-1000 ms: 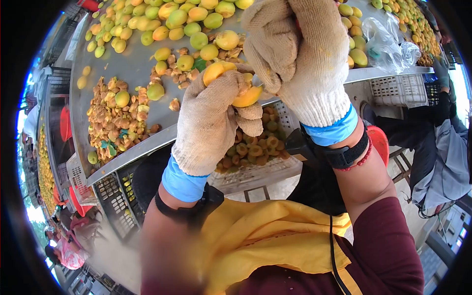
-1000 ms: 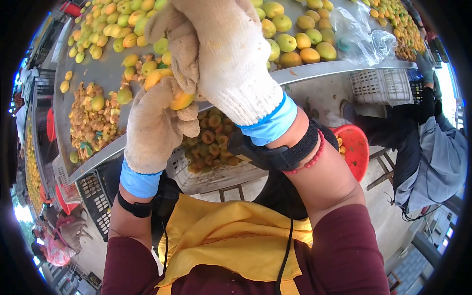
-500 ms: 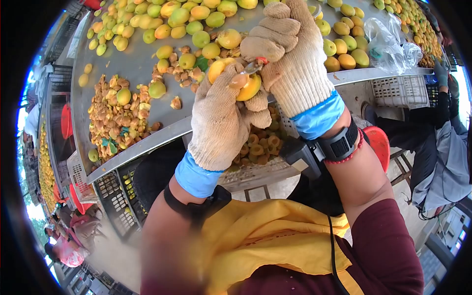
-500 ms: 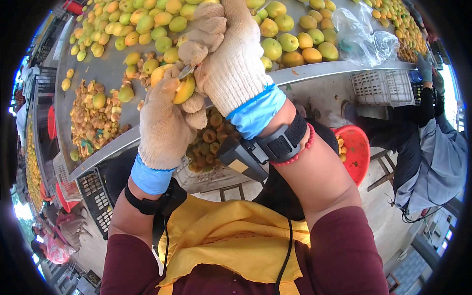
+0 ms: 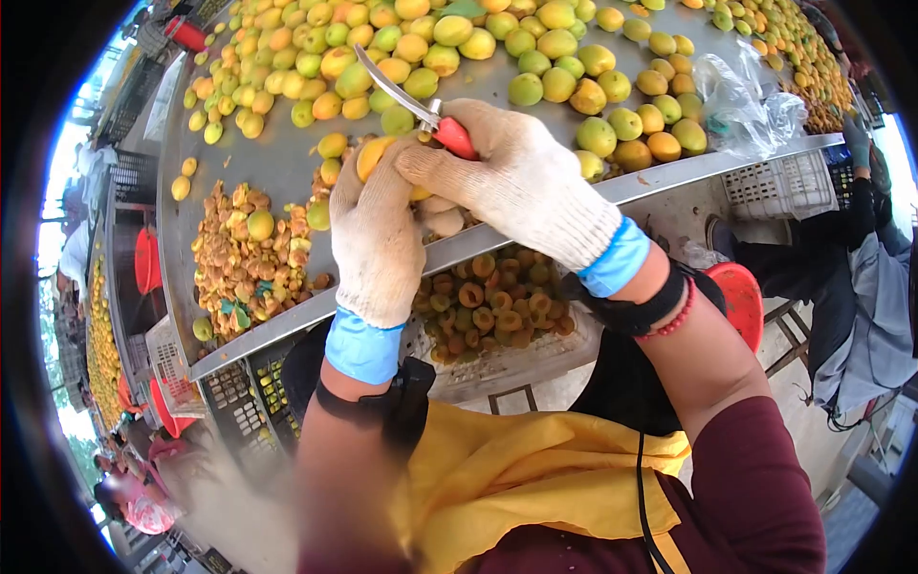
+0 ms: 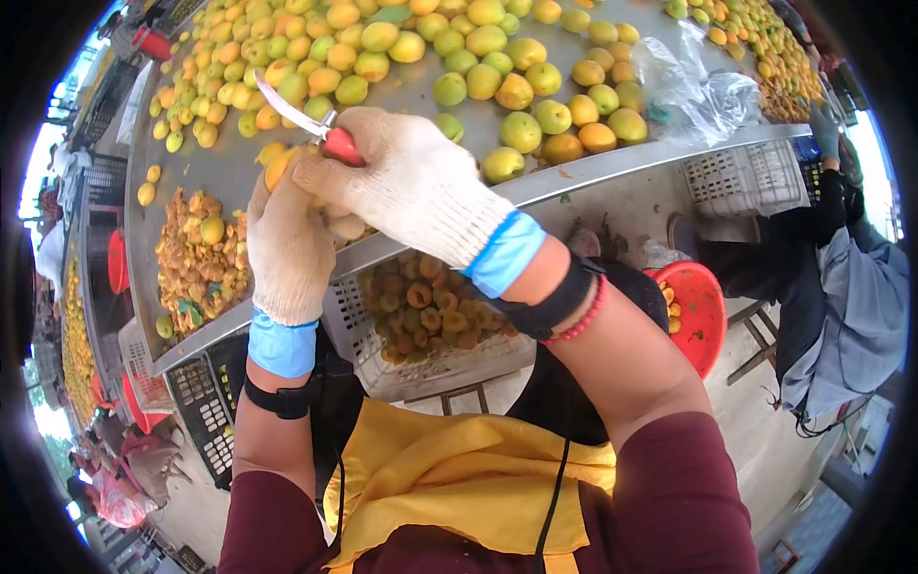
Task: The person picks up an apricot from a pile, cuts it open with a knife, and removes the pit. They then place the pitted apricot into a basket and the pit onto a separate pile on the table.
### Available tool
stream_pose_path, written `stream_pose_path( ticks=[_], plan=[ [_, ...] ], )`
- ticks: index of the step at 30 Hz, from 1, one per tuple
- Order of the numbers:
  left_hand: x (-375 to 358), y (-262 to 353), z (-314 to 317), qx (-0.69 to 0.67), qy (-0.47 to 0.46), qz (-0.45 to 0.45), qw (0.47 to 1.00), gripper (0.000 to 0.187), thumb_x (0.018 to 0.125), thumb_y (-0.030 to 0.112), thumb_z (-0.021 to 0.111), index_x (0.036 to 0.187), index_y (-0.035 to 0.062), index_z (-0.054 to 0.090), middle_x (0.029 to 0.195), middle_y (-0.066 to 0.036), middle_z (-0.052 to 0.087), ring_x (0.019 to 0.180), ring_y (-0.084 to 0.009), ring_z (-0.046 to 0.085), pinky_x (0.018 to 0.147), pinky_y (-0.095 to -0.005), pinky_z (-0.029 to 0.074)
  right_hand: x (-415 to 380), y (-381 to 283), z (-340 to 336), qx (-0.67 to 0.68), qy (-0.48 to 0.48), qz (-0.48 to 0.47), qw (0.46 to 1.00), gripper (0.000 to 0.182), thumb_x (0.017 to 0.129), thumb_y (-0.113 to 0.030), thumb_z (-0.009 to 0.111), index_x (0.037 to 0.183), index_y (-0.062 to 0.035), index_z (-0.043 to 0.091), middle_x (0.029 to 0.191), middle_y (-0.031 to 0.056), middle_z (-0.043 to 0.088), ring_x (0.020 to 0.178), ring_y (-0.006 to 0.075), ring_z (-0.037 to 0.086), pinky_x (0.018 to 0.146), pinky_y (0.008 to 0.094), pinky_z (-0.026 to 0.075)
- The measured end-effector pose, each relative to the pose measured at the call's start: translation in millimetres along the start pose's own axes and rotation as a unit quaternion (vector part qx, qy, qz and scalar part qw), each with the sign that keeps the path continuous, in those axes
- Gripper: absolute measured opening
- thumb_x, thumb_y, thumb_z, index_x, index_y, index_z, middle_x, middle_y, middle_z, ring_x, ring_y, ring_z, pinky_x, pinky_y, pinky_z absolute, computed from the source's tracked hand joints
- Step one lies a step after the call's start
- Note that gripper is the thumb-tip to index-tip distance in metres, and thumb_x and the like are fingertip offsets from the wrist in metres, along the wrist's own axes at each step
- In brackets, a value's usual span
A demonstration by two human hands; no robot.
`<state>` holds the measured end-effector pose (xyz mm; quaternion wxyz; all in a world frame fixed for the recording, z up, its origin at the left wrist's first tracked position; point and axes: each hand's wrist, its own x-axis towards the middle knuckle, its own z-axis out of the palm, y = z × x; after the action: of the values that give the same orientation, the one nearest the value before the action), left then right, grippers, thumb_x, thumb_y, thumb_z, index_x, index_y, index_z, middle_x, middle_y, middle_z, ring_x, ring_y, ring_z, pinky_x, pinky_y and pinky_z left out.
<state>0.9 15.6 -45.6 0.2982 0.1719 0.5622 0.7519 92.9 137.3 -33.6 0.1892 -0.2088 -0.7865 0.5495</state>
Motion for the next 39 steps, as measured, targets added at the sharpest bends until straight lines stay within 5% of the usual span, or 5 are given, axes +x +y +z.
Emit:
stream_pose_path(
  ticks=[18,27,33,36,39],
  plan=[
    [-30.5,30.7,1.2,0.100,-0.014,-0.027,0.995,0.027,0.103,0.017,0.059,0.122,-0.0022,0.061,0.096,-0.011,0.068,0.072,-0.0170,0.068,0.059,-0.0281,0.059,17.6,25.0,-57.5,-0.154,0.121,-0.043,0.980,0.033,0.095,-0.038,0.065,0.106,-0.0083,0.072,0.083,0.0152,0.071,0.077,0.0331,0.070,0.073,0.0438,0.055],
    [-49.1,34.2,19.1,0.173,-0.005,0.005,0.985,0.029,0.103,0.015,0.056,0.126,-0.0024,0.060,0.101,-0.011,0.069,0.077,-0.0161,0.068,0.063,-0.0272,0.057,-24.2,-7.1,-39.1,0.149,-0.115,0.070,0.980,0.038,0.093,-0.041,0.073,0.105,-0.0047,0.073,0.084,0.0035,0.070,0.068,0.0111,0.063,0.062,0.0288,0.050],
    [-93.2,47.5,5.0,0.289,-0.082,-0.102,0.949,0.036,0.099,0.016,0.066,0.131,0.0018,0.061,0.109,-0.010,0.070,0.077,-0.0149,0.069,0.069,-0.0277,0.059,-9.6,5.4,-105.5,0.278,0.095,0.111,0.950,0.032,0.098,-0.032,0.067,0.113,-0.0040,0.065,0.089,0.0020,0.069,0.059,0.0059,0.053,0.046,0.0224,0.043],
    [-77.7,77.2,5.2,0.606,-0.159,-0.002,0.779,0.054,0.089,0.027,0.078,0.134,0.0020,0.063,0.115,-0.016,0.074,0.087,-0.0193,0.071,0.084,-0.0313,0.056,-9.6,11.9,-118.8,0.315,0.148,0.119,0.930,0.038,0.099,-0.035,0.066,0.118,-0.0035,0.065,0.088,0.0029,0.069,0.059,0.0068,0.054,0.047,0.0241,0.045],
    [-8.9,88.0,32.0,0.553,-0.101,-0.006,0.827,0.048,0.090,0.030,0.074,0.128,0.0021,0.068,0.101,-0.015,0.075,0.092,-0.0227,0.072,0.084,-0.0349,0.056,-8.9,13.1,-122.6,0.334,0.138,0.106,0.927,0.038,0.099,-0.036,0.066,0.119,-0.0041,0.064,0.085,0.0033,0.068,0.060,0.0079,0.057,0.048,0.0256,0.047]
  ],
)
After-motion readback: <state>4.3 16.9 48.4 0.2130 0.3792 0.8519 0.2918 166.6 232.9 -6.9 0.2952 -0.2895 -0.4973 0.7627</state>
